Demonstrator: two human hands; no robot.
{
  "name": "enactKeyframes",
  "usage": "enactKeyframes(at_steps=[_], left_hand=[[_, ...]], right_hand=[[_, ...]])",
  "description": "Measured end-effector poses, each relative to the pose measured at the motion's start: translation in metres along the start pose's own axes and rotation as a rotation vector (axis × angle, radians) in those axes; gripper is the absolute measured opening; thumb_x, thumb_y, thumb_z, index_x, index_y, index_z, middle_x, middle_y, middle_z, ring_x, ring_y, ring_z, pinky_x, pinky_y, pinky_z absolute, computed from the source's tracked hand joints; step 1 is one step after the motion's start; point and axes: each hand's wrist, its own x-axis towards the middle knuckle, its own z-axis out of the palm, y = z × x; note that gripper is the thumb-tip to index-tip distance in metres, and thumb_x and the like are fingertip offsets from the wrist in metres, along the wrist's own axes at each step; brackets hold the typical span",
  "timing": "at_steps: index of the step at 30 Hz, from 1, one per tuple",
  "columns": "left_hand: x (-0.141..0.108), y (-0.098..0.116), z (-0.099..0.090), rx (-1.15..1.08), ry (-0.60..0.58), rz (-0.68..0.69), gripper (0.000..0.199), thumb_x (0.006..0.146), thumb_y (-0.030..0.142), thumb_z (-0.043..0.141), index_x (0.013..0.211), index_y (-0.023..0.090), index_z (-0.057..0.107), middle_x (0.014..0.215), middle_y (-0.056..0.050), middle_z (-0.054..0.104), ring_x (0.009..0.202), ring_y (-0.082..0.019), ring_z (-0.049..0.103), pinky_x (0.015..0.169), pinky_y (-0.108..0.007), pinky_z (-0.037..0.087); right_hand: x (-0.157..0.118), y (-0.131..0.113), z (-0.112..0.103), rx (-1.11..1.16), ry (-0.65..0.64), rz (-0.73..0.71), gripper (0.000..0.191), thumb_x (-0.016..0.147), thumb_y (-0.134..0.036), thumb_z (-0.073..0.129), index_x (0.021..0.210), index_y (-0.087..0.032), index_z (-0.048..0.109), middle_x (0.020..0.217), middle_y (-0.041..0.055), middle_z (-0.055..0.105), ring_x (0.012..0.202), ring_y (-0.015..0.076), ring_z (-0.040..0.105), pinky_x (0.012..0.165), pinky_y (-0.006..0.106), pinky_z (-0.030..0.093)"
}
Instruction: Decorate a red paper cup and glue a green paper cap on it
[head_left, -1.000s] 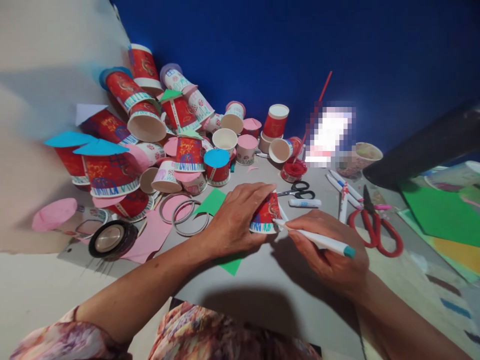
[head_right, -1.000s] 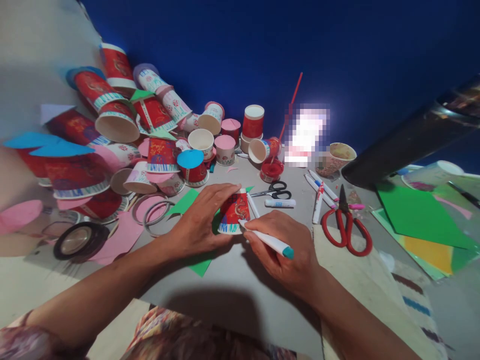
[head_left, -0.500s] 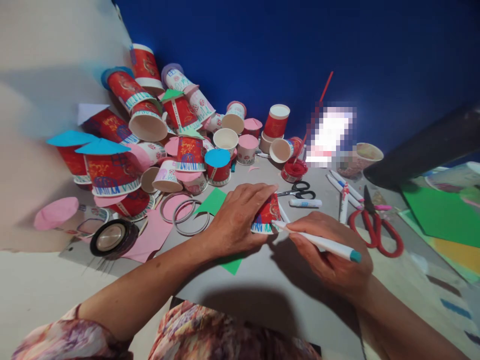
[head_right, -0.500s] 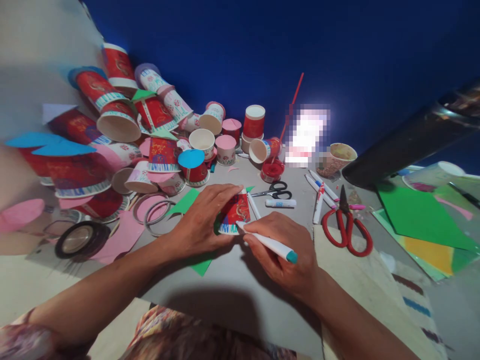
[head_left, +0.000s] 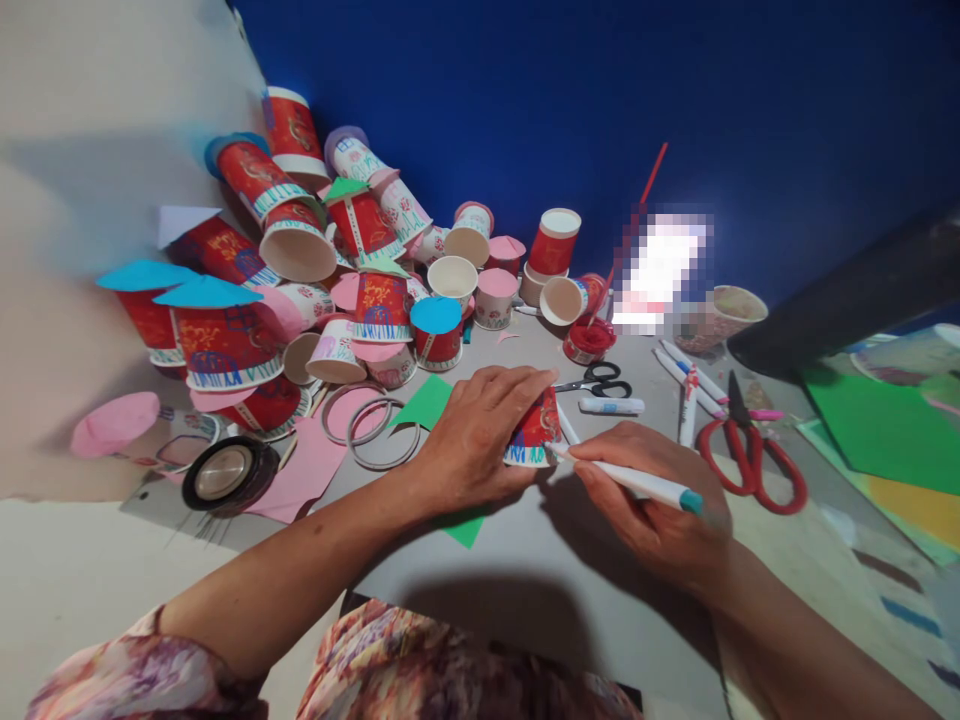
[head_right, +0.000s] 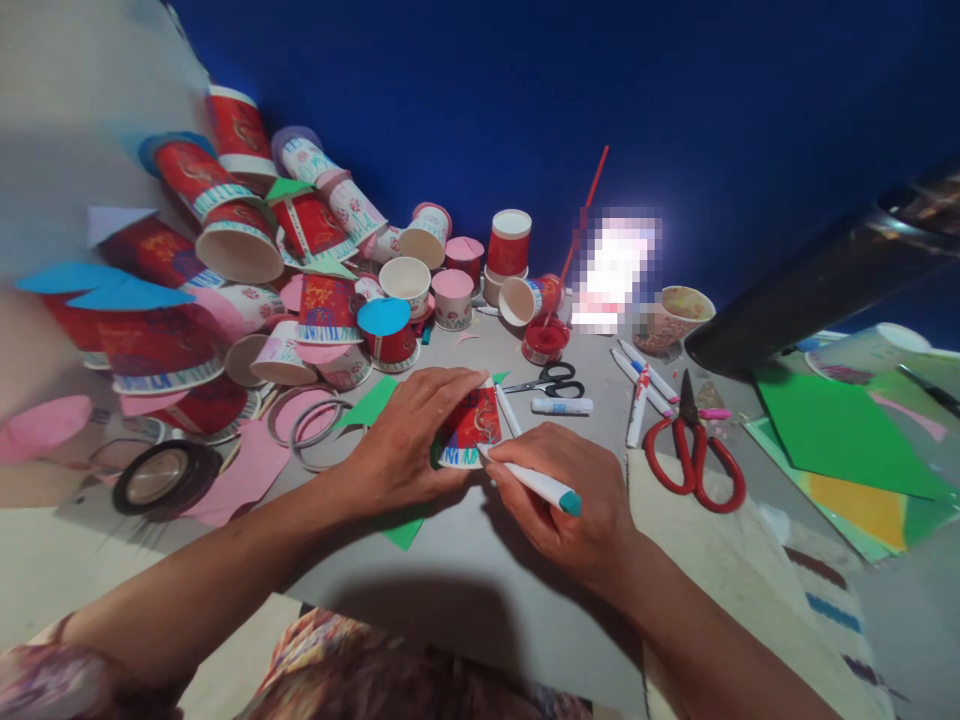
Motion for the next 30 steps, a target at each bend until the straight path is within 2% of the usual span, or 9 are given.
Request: enactKeyframes(at_steps=[4, 14, 20, 26, 30], left_hand=[[-0.0005, -0.0001, 0.0004, 0.007, 0.004, -0.006, 0.080, 0.085, 0.034, 0.073, 0.154, 0.021, 0.037, 0.148, -0.015, 0.057, 0.135, -0.033, 0.053, 0.111, -0.050, 0.043], [-0.0016, 0.0037, 0.0008, 0.033, -0.026, -0.024, 0.080, 0.083, 0.035, 0.074, 0.154, 0.021, 0.039, 0.149, -0.014, 0.058, 0.133, -0.034, 0.052, 0.110, -0.052, 0.042], [-0.0003, 0.0035, 0.0016, 0.046, -0.018, -0.029, 0.080, 0.083, 0.036, 0.073, 0.154, 0.020, 0.040, 0.149, -0.014, 0.058, 0.132, -0.035, 0.053, 0.109, -0.052, 0.042], [-0.0017, 0.0054, -0.0001, 0.064, -0.030, -0.030, 0.083, 0.081, 0.033, 0.074, 0.155, 0.019, 0.040, 0.150, -0.014, 0.058, 0.131, -0.035, 0.053, 0.108, -0.051, 0.042], [-0.0018, 0.0057, -0.0001, 0.071, -0.023, -0.033, 0.081, 0.083, 0.037, 0.074, 0.154, 0.018, 0.041, 0.150, -0.014, 0.059, 0.131, -0.034, 0.053, 0.109, -0.051, 0.042]], right_hand=[[-0.0015, 0.0022, 0.0003, -0.004, 0.028, -0.007, 0.020, 0.093, -0.006, 0.066, 0.108, -0.018, 0.066, 0.082, 0.0051, 0.075, 0.070, 0.0188, 0.067, 0.063, 0.032, 0.053], [-0.0019, -0.0029, 0.0007, 0.037, 0.001, -0.018, 0.021, 0.095, -0.008, 0.065, 0.113, -0.019, 0.066, 0.086, 0.0056, 0.077, 0.073, 0.0188, 0.069, 0.066, 0.033, 0.055], [0.0001, -0.0030, 0.0001, 0.021, -0.011, -0.007, 0.020, 0.095, -0.007, 0.063, 0.109, -0.020, 0.067, 0.083, 0.0049, 0.077, 0.070, 0.0189, 0.068, 0.063, 0.033, 0.054], [0.0006, -0.0046, 0.0012, 0.030, -0.028, -0.025, 0.019, 0.094, -0.009, 0.065, 0.111, -0.018, 0.066, 0.087, 0.0063, 0.078, 0.073, 0.0191, 0.069, 0.066, 0.033, 0.055], [-0.0002, -0.0039, -0.0013, 0.013, -0.008, -0.001, 0.016, 0.095, -0.009, 0.063, 0.107, -0.019, 0.066, 0.082, 0.0049, 0.075, 0.070, 0.0183, 0.067, 0.064, 0.032, 0.053]])
